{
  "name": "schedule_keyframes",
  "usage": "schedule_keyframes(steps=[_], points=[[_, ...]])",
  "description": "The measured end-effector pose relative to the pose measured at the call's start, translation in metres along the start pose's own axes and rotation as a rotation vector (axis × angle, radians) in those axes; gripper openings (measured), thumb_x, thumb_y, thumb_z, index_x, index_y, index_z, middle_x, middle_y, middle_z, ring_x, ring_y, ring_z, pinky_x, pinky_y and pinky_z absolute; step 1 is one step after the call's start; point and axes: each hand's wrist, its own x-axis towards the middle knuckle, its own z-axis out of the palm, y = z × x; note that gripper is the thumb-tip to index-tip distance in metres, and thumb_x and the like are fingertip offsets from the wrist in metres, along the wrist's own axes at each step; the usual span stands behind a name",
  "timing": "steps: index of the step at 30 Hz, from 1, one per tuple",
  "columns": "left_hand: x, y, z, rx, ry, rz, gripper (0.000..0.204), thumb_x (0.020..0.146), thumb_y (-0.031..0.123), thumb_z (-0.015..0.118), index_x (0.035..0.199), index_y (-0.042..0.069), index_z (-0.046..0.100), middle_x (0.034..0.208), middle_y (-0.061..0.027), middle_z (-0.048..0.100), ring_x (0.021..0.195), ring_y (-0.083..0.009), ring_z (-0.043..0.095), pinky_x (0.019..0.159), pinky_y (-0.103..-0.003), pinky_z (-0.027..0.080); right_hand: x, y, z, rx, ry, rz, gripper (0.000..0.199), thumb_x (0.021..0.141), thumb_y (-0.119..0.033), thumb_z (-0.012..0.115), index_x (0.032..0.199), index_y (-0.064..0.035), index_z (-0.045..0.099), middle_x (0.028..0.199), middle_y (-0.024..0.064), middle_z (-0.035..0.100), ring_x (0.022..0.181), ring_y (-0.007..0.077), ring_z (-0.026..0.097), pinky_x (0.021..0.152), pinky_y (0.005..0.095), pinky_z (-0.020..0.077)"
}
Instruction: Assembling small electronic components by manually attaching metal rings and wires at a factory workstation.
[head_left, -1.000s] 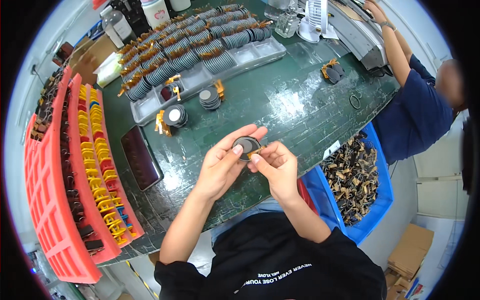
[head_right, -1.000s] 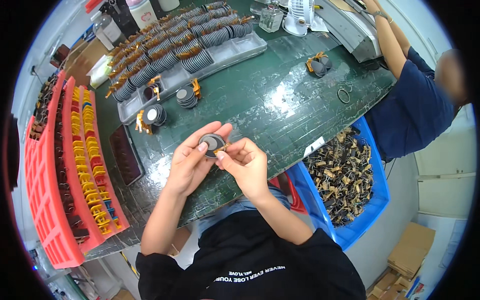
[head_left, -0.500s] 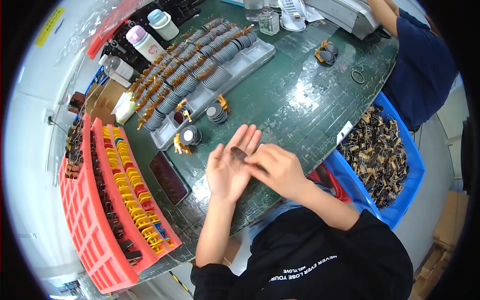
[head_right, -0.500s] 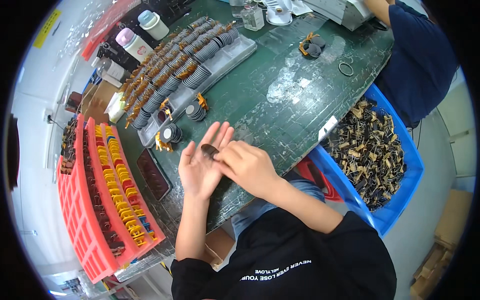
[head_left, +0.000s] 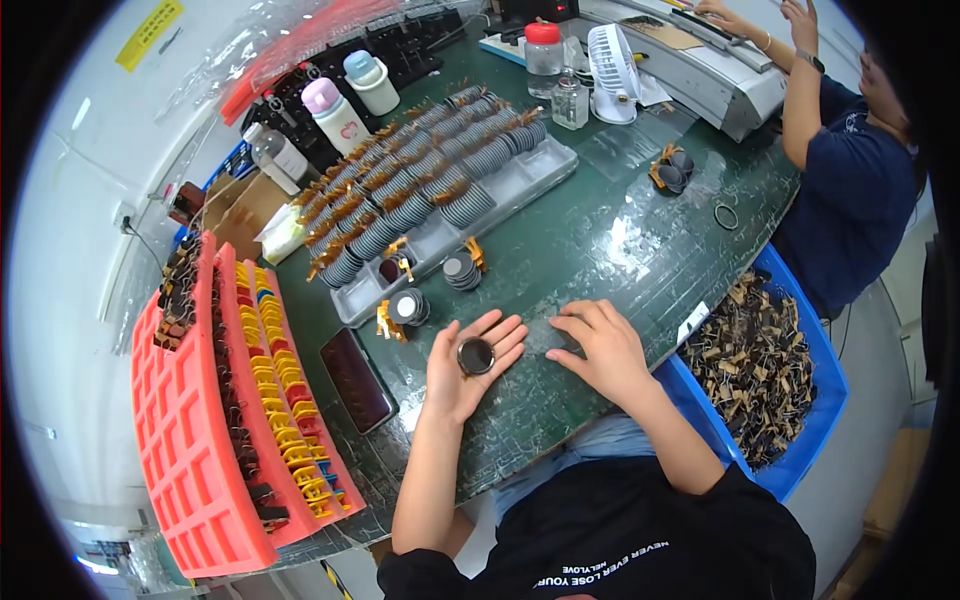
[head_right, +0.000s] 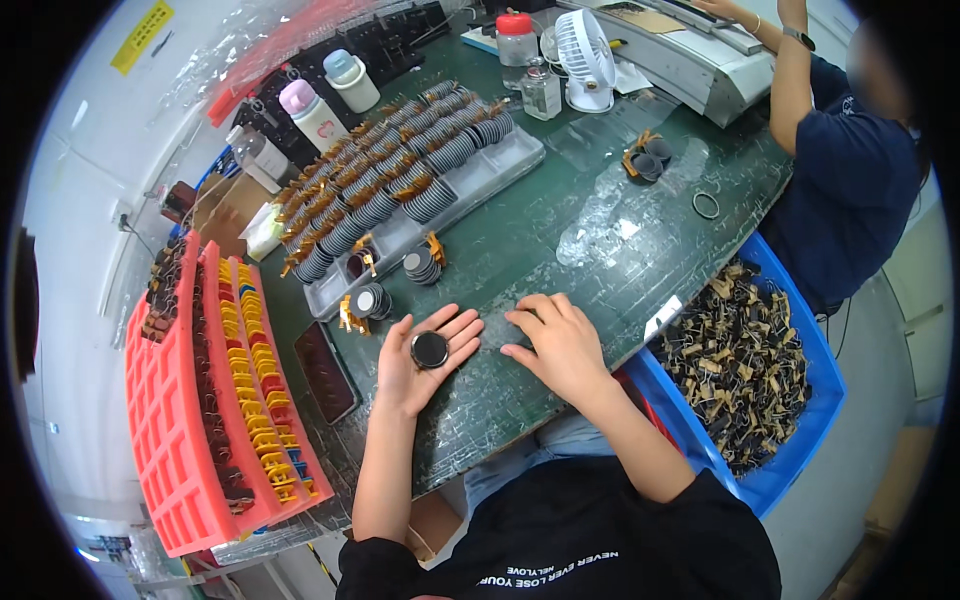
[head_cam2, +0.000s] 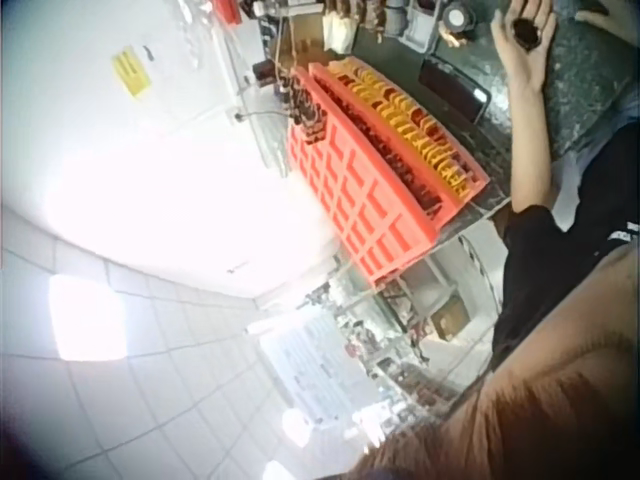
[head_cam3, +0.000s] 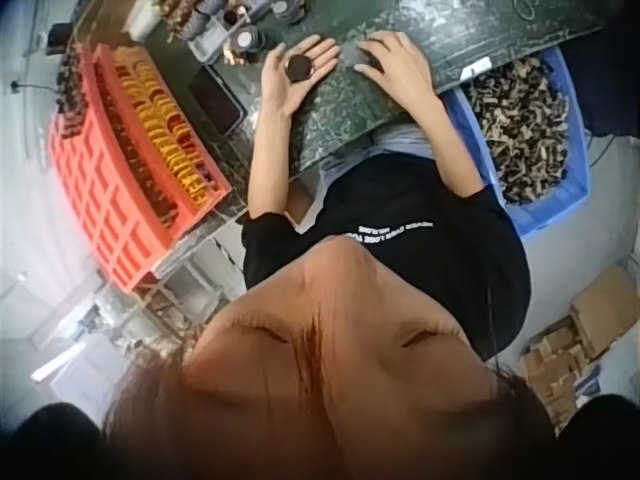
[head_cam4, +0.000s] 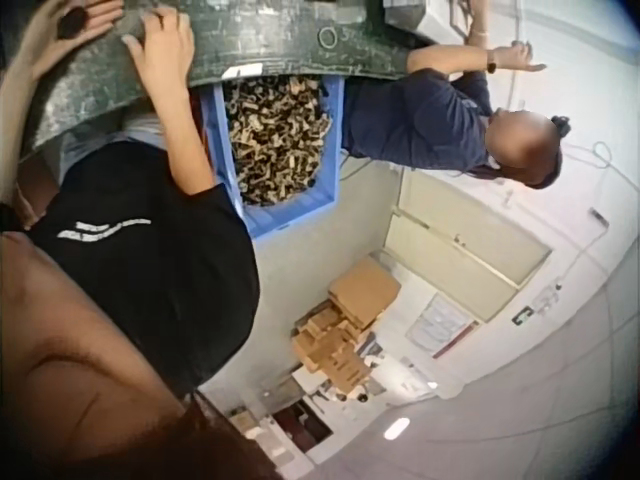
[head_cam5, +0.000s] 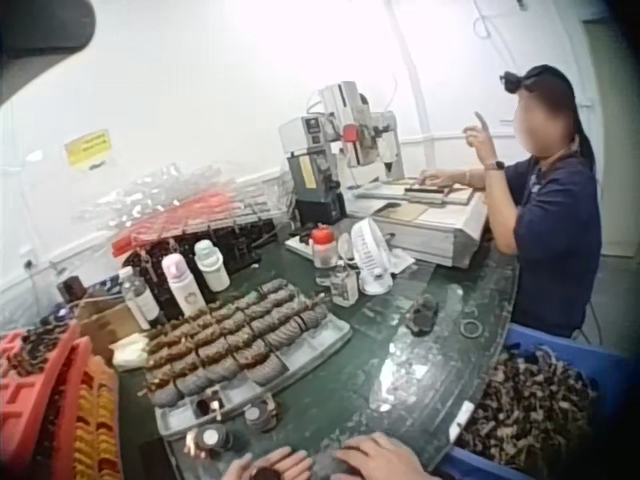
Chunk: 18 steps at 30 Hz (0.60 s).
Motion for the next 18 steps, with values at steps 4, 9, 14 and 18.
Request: schedule_keyframes(steps=[4, 9, 14, 18], points=[[0.003, 0.000, -0.002, 0.004, -0.009, -0.020, 0.061, 0.097, 0.034, 0.028, 0.137, -0.011, 0.024, 0.140, -0.0345, 0.031, 0.129, -0.0452, 0.036, 0.108, -0.050, 0.033, 0.005, 0.012, 0.003, 0.030, -0.038, -0.120, 0.027, 0.075, -0.025, 0.071, 0.097, -0.0102, 0.068, 0.101, -0.0007, 0.063, 0.091, 0.0189, 0.058, 0.078, 0.0314, 0.0505], [0.005, 0.002, 0.001, -0.059, -0.047, -0.057, 0.063, 0.097, 0.037, 0.029, 0.138, -0.011, 0.023, 0.140, -0.0349, 0.030, 0.129, -0.0469, 0.036, 0.107, -0.052, 0.033, 0.008, 0.022, -0.001, 0.139, -0.052, -0.115, 0.021, 0.076, -0.021, 0.069, 0.094, -0.0097, 0.069, 0.102, -0.0020, 0.066, 0.091, 0.0176, 0.059, 0.078, 0.0295, 0.0507], [0.005, 0.003, 0.003, 0.011, -0.025, -0.065, 0.066, 0.097, 0.041, 0.029, 0.139, -0.010, 0.022, 0.138, -0.0364, 0.032, 0.126, -0.0463, 0.040, 0.105, -0.050, 0.036, 0.008, 0.025, -0.001, 0.180, -0.055, -0.094, 0.018, 0.077, -0.019, 0.069, 0.093, -0.0101, 0.070, 0.100, -0.0016, 0.067, 0.089, 0.0181, 0.060, 0.078, 0.0303, 0.0504], [0.003, 0.003, 0.001, 0.020, -0.012, -0.082, 0.066, 0.097, 0.041, 0.031, 0.138, -0.010, 0.023, 0.137, -0.0371, 0.033, 0.126, -0.0462, 0.040, 0.105, -0.050, 0.037, 0.009, 0.023, 0.000, 0.211, -0.053, -0.067, 0.014, 0.077, -0.017, 0.068, 0.090, -0.0099, 0.069, 0.099, -0.0009, 0.066, 0.088, 0.0194, 0.060, 0.076, 0.0310, 0.0501]])
